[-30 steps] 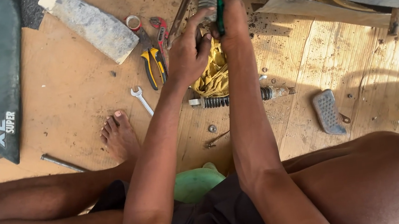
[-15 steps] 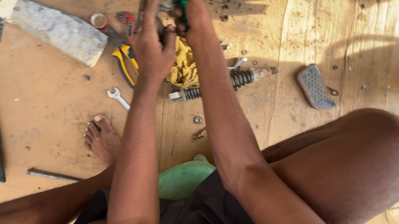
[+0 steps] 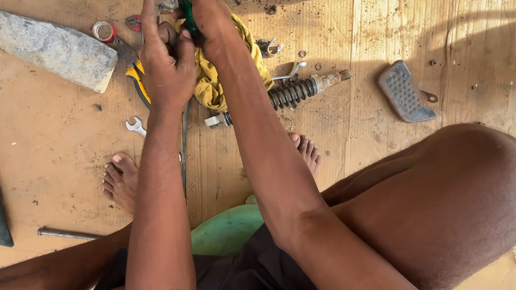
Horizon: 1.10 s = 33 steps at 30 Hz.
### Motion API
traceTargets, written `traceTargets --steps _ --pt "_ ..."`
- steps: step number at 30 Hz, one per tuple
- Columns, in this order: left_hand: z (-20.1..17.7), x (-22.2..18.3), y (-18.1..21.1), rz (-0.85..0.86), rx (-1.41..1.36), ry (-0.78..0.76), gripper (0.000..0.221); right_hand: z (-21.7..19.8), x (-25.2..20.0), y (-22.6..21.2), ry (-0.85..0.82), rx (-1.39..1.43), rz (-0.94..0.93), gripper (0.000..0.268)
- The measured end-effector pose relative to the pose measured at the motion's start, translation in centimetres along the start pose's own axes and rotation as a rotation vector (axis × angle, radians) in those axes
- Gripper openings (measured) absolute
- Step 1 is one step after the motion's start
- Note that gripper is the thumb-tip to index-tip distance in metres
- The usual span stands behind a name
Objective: The person sits on the ground beside a motorcycle and uses a screwdriver to unscrew a fastener on the engine area, holding a ribbed rubber component with the other hand. They reposition the screwdriver and continue working on the fastener near the engine and chain.
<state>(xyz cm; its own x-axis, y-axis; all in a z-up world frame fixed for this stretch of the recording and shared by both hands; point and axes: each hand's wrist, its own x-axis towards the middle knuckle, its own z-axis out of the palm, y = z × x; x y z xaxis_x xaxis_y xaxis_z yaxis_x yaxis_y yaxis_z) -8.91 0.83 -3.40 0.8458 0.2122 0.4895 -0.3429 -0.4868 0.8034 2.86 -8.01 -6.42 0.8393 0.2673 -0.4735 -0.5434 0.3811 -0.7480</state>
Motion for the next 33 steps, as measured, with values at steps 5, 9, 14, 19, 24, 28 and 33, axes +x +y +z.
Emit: traceTargets --steps 5,9,14,19,24,28,33 --pt "0.1 0.0 -0.2 -0.01 0.006 -0.01 0.072 0.6 -0.9 -0.3 0.021 -0.082 0.023 0.041" --pt "0.3 -0.2 -0.7 0.029 0.006 -0.003 0.071 0.6 -0.7 0.0 -0.001 -0.062 0.0 0.04" --pt "0.3 -0.2 -1.2 0.03 0.006 -0.009 0.072 0.8 -0.8 0.1 0.02 -0.062 -0.004 0.038" --pt "-0.5 -0.2 -0.2 -0.008 0.013 -0.022 0.073 0.8 -0.3 1.3 0.078 0.004 -0.041 0.037" --pt "0.2 -0.1 -1.0 -0.011 -0.122 0.006 0.06 0.4 -1.3 0.8 0.173 0.024 0.022 0.036" --pt "0.4 -0.9 -1.0 -0.169 -0.214 0.045 0.033 -2.6 1.5 5.6 0.167 0.048 -0.077 0.02" --pt "1.2 -0.8 -1.4 -0.277 -0.413 0.091 0.021 -4.0 1.1 7.1 0.094 0.081 -0.173 0.021"
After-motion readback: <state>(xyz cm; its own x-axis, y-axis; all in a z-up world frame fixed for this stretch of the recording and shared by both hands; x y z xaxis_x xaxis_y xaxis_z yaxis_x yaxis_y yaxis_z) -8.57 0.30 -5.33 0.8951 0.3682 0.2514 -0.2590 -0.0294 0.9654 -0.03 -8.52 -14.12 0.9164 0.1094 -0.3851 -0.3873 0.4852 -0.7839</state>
